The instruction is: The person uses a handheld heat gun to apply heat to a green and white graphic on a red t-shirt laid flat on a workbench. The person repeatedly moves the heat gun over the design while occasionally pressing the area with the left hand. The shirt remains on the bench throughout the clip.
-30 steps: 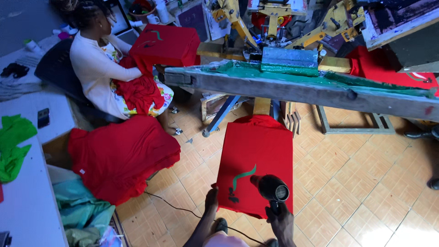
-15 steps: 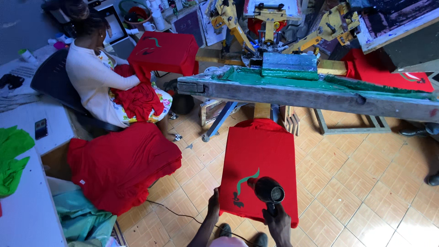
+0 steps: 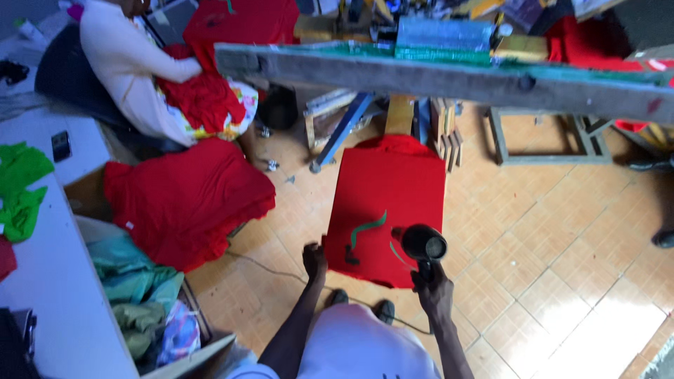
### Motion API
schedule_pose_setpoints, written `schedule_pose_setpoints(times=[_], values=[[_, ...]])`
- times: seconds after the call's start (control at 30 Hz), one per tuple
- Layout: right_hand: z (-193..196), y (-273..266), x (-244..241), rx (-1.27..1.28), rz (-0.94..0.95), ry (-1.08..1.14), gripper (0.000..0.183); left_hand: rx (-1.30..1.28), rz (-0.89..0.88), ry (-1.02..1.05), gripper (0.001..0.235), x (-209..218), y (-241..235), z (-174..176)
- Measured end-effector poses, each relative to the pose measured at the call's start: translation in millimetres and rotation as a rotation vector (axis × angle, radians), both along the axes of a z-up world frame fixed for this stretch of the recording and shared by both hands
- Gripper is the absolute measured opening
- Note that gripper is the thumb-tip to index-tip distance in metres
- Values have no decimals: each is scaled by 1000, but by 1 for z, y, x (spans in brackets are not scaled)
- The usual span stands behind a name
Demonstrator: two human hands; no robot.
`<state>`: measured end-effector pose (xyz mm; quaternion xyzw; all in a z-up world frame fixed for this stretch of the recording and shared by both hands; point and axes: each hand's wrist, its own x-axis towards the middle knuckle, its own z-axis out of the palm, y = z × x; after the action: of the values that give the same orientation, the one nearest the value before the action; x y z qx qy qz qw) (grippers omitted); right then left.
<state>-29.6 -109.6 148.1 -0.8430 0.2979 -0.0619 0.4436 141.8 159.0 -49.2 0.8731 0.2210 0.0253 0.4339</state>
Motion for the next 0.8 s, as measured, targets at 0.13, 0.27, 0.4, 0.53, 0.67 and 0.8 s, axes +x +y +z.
schedule_pose_setpoints(times=[0.13,0.27,0.4,0.53,0.67,0.8], values=[[8,10,-7,115,44,-85,34,67,-16,48,14,-15,-24,81],[13,7,-12,132,66,-65,30,805,-420,-502,79,-45,-55,58],[43,0,-21,165,21,-44,27,688,-657,-408,94,-75,-88,48],[43,-17,-31,205,-42,-51,24,613,-770,-444,98,-109,-120,47],[49,-27,-38,187,-78,-43,30,523,-1025,-472,97,-140,-146,56],[51,-31,-48,209,-130,-65,29,565,-1105,-498,96,-153,-151,51]])
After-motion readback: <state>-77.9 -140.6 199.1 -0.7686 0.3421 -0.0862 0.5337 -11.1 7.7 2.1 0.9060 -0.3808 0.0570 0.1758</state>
